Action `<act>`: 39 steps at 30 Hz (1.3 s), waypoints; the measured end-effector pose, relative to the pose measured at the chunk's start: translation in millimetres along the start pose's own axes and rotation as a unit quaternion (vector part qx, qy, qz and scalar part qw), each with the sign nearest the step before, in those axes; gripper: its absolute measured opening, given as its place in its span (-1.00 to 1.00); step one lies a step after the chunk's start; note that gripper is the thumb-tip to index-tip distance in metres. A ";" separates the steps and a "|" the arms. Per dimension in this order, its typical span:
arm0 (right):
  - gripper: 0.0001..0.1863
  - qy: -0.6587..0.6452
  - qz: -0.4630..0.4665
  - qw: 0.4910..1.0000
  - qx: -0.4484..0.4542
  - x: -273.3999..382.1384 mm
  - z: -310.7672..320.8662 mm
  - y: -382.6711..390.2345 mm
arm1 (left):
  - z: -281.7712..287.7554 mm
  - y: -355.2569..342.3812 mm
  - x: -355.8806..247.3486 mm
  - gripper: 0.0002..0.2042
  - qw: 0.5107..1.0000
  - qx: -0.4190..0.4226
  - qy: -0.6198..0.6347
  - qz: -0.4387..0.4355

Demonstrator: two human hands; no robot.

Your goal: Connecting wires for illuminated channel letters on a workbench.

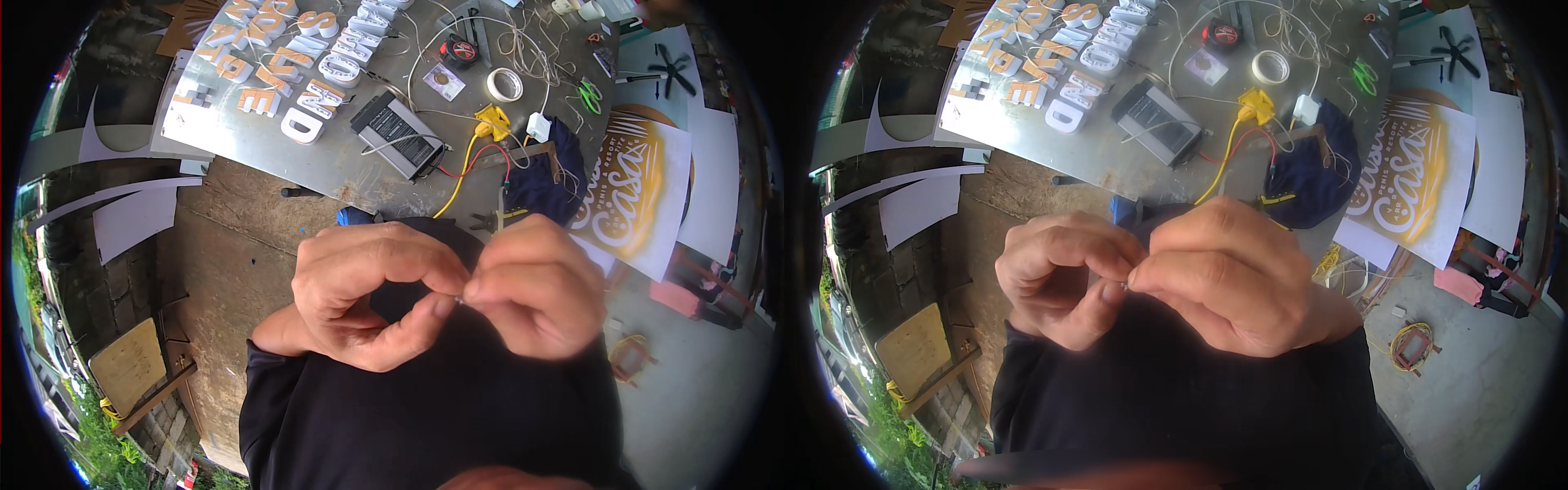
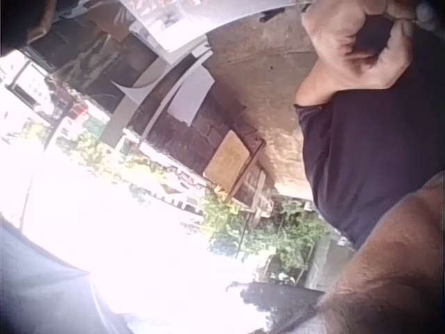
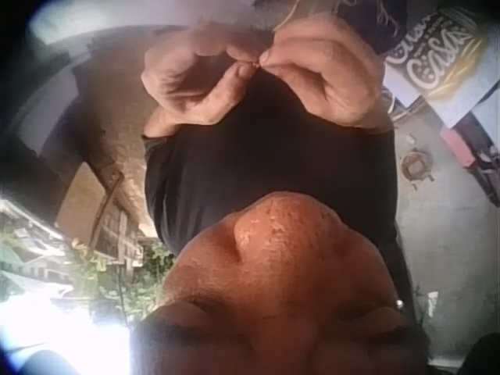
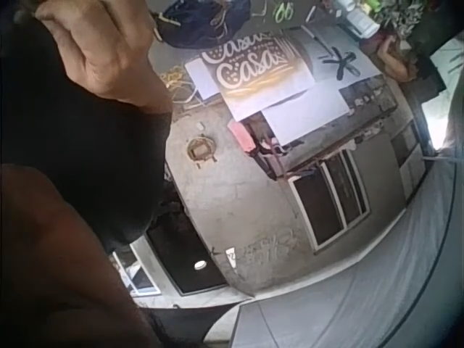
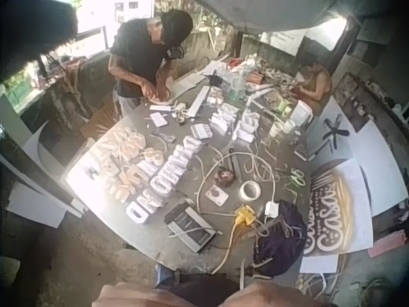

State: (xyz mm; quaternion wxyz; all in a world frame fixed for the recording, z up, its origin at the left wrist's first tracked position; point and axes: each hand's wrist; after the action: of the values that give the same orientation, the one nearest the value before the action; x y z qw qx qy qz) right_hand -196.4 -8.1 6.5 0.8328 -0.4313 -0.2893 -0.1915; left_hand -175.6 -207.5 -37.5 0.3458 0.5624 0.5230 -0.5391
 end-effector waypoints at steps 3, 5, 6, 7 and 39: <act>-0.68 -0.004 0.000 1.000 -0.008 1.3 -3.4 0.4 | 3.9 -4.9 -1.6 -0.91 0.997 0.003 -0.054 -0.059; -0.69 -0.018 -0.007 1.000 -0.012 1.9 -5.3 0.7 | 7.6 -8.8 -2.7 -0.89 0.990 0.020 -0.095 -0.101; -0.69 -0.018 -0.007 1.000 -0.011 1.8 -5.4 0.5 | 8.8 -9.5 -3.1 -0.89 0.990 0.019 -0.094 -0.100; -0.69 -0.027 -0.004 1.000 -0.004 1.9 -5.2 -0.2 | 9.8 -10.0 -3.7 -0.89 0.987 0.021 -0.109 -0.114; -0.80 0.001 0.075 0.997 -0.014 3.1 -17.7 -6.5 | 11.6 -8.0 -7.1 -0.96 0.987 0.041 -0.092 -0.124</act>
State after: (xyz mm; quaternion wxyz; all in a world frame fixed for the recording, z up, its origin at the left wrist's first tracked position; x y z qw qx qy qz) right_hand -192.1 -26.7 4.3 0.8390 -0.4630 -0.2528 -0.1332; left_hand -185.2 -218.4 -31.3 0.2995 0.4547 0.5322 -0.6483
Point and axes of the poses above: each hand's wrist, its own y-axis away from the middle knuckle, its own z-axis out of the back of the hand, x = y × z, and after that the axes turned 14 degrees about z, right-handed
